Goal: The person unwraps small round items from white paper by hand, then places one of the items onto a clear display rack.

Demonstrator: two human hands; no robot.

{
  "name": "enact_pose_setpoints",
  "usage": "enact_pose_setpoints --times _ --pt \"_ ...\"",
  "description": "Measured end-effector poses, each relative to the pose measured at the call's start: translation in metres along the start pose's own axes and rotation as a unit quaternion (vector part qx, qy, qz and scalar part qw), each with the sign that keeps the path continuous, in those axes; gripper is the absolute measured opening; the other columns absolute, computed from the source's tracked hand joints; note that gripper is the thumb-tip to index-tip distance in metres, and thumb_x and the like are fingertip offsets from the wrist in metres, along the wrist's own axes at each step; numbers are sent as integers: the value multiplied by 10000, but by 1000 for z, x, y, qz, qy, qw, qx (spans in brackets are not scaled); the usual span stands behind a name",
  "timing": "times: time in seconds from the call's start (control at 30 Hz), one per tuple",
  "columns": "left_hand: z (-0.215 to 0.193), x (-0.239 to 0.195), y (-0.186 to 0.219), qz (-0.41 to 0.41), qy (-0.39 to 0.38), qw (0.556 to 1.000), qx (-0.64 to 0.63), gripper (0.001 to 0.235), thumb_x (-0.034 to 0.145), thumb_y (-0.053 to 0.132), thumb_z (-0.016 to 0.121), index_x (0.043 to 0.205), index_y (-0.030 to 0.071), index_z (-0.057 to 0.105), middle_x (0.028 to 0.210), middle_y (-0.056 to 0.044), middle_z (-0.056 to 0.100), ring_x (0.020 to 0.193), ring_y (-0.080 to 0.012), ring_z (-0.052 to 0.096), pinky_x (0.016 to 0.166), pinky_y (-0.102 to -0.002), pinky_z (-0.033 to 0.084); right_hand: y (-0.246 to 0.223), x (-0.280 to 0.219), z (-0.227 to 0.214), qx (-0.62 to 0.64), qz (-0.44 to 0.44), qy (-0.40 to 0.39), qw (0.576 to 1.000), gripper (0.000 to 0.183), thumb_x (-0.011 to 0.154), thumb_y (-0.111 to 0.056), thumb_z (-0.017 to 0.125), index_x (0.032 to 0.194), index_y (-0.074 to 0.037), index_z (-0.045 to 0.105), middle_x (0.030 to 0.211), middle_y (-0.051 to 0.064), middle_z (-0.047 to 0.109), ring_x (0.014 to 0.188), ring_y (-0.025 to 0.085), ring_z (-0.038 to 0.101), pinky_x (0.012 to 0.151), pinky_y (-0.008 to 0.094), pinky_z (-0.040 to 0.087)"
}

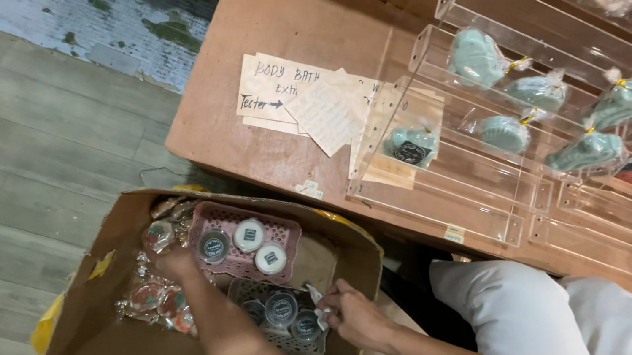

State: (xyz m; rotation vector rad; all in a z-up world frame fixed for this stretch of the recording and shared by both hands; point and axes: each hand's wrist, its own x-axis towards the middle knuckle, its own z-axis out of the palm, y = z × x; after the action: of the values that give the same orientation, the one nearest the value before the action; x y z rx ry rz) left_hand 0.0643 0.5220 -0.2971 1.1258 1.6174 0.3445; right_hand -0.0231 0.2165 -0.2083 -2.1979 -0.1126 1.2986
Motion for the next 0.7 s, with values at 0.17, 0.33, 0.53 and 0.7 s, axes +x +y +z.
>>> enact_pose_setpoints --times 0.17,0.33,0.53,0.7 --pt "-3 27 4 -139 26 913 -383 439 1022 198 459 1442 94 537 1451 -124 520 1365 -311 514 1154 -424 439 -8 -2 -7 9 0 -2 1000 329 989 -190 587 1291 -109 690 1174 43 521 1105 272 648 1034 372 490" --pt "-9 20 7 37 23 998 -39 412 895 -136 529 1267 20 615 1112 -42 645 1042 -196 666 1020 -261 571 -3 6 -8 24 22 -11 999 327 1001 -201 584 1298 -116 691 1201 43 511 1167 277 623 1097 382 464" --pt "-10 6 14 -33 47 884 -464 261 748 -37 404 674 67 632 971 -215 668 1138 -343 662 1197 -546 448 0 7 -14 18 5 10 1000 323 987 -206 584 1275 -118 700 1175 65 518 1140 296 621 1034 393 474" --pt "-24 -28 9 58 93 971 -214 175 908 -33 646 997 59 765 933 -49 766 845 -148 767 748 -197 702 2 8 -24 56 14 63 996 240 940 -115 660 1158 -172 744 1130 27 537 1056 215 634 932 293 501"
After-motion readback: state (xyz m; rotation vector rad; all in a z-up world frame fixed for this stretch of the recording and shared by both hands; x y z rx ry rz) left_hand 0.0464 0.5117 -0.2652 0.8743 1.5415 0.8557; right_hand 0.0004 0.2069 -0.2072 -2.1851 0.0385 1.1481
